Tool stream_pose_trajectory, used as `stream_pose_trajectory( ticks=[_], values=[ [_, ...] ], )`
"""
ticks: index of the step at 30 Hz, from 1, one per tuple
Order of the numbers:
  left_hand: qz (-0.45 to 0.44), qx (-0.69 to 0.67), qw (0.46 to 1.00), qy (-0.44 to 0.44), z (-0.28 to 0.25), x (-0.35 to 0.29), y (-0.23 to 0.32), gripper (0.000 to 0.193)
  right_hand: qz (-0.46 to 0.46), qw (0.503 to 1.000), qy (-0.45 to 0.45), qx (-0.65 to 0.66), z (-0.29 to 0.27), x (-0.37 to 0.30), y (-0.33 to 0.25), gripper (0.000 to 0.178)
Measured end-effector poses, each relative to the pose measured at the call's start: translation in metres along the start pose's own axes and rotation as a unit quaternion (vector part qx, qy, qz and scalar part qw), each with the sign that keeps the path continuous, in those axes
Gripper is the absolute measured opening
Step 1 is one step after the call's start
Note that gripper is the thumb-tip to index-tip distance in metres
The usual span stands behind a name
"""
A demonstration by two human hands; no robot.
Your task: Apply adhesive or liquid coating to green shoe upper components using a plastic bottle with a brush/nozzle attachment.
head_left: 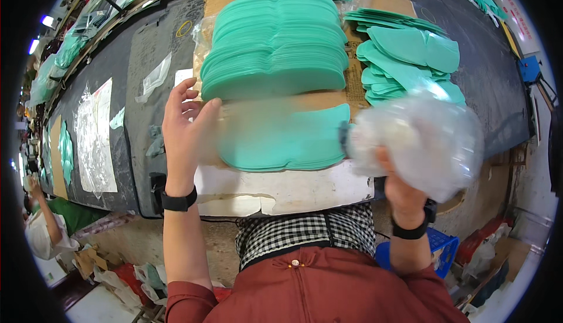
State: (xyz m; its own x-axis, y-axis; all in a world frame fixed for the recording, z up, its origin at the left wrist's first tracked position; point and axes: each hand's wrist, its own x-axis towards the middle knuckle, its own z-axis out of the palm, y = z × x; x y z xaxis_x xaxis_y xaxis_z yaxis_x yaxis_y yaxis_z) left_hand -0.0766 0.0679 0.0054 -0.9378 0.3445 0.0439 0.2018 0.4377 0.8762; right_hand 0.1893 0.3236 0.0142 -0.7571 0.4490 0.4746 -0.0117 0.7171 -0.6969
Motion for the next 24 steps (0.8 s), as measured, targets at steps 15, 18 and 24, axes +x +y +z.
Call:
stream_pose_trajectory(
  ticks=[15,18,24],
  values=[
    [0.151,0.109,0.978,0.095,0.011,0.007,0.002,0.032,0.047,0.976,-0.007,0.210,0.028,0.020,-0.013,0.055],
    [0.132,0.095,0.983,0.090,0.008,0.004,0.002,0.037,0.160,0.939,0.123,0.277,0.009,0.013,0.001,0.054],
    [0.152,0.154,0.973,0.080,0.019,0.006,0.004,0.046,0.211,0.883,0.187,0.376,-0.002,0.003,0.006,0.051]
  ],
)
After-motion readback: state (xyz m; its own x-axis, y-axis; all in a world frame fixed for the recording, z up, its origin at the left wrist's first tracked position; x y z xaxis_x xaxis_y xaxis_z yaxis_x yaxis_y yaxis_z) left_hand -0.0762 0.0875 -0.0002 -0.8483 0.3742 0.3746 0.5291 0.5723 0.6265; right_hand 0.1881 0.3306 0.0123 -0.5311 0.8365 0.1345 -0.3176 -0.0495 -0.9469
